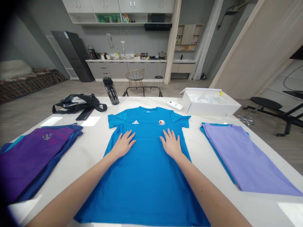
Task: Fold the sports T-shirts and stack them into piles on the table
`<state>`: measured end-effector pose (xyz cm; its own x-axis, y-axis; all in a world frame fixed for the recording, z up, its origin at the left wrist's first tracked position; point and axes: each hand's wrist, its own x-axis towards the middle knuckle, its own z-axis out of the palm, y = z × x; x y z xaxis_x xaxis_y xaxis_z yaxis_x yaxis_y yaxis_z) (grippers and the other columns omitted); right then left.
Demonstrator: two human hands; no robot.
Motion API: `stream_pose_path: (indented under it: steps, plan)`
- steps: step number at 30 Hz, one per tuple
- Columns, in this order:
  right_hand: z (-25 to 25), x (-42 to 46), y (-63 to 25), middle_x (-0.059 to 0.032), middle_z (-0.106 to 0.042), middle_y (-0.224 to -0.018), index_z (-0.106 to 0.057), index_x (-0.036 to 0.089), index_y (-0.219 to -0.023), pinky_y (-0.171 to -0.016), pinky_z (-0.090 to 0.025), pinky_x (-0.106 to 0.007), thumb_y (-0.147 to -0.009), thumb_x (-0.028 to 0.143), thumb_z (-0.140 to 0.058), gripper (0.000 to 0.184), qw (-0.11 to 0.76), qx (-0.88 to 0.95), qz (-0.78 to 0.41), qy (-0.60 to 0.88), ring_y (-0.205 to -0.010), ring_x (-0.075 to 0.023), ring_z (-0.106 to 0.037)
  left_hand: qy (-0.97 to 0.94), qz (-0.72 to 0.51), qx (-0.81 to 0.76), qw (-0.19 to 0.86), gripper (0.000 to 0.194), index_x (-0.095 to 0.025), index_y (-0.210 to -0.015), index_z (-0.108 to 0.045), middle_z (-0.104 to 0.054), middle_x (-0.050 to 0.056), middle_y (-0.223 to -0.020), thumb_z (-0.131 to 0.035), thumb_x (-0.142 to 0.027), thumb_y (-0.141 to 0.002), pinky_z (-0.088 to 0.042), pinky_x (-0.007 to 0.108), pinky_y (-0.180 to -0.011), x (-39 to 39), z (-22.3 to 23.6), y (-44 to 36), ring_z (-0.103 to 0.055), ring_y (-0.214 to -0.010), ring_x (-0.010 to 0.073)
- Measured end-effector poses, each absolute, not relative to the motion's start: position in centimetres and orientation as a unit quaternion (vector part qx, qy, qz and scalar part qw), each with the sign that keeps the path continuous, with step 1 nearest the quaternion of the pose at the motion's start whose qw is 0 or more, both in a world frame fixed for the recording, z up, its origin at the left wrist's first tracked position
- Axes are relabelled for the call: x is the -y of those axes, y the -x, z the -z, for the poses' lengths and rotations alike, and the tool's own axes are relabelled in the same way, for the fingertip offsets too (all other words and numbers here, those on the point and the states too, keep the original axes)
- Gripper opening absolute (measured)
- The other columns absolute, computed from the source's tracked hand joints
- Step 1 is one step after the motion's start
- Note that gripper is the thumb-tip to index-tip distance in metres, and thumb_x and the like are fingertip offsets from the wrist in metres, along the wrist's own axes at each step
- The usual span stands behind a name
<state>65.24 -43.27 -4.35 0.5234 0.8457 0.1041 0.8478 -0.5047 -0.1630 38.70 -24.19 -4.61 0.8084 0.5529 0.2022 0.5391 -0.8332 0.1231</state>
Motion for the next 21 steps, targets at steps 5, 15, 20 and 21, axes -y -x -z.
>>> stream_pose_path:
  steps: [5,15,20,21]
  plan:
    - [4.6,47.3,-65.0,-0.0085,-0.028,-0.167,-0.035,0.028,-0.16,-0.122,-0.018,-0.06,-0.106,0.055,-0.032,0.061,0.069,0.484,-0.013,0.872,-0.154,-0.0329,-0.024,-0.934,-0.089,-0.341,0.053,0.061,-0.03,-0.158,-0.038,-0.032,0.007,-0.165,-0.031,-0.057,-0.104,-0.017,0.058,-0.125,28.7,4.9,-36.3,-0.026,-0.155,0.0295]
    - [1.2,58.3,-54.7,-0.0118,-0.062,-0.138,-0.07,0.023,-0.122,-0.113,-0.043,-0.047,-0.1,0.038,-0.057,0.03,0.246,0.611,-0.016,0.752,-0.13,-0.0277,-0.056,-0.963,-0.099,-0.21,0.138,0.055,-0.03,-0.15,-0.048,-0.045,0.007,-0.159,-0.046,-0.055,-0.101,-0.023,0.06,-0.124,42.0,2.0,-28.9,-0.04,-0.147,0.0277]
    - [1.7,61.4,-48.3,-0.0069,-0.064,-0.138,-0.069,0.027,-0.124,-0.117,-0.04,-0.048,-0.096,0.028,-0.064,0.028,0.27,0.664,-0.09,0.692,-0.131,-0.0247,-0.056,-0.97,-0.111,-0.112,0.185,0.04,-0.032,-0.135,-0.06,-0.059,0.004,-0.146,-0.06,-0.044,-0.097,-0.029,0.05,-0.122,47.4,2.0,-29.3,-0.051,-0.137,0.0226]
    - [2.0,61.5,-47.9,-0.0069,-0.065,-0.138,-0.069,0.026,-0.123,-0.119,-0.037,-0.05,-0.096,0.027,-0.064,0.028,0.274,0.665,-0.094,0.688,-0.131,-0.0244,-0.057,-0.968,-0.12,-0.115,0.186,0.034,-0.031,-0.13,-0.063,-0.061,0.004,-0.142,-0.061,-0.041,-0.097,-0.028,0.05,-0.122,47.9,2.1,-29.7,-0.052,-0.134,0.0227]
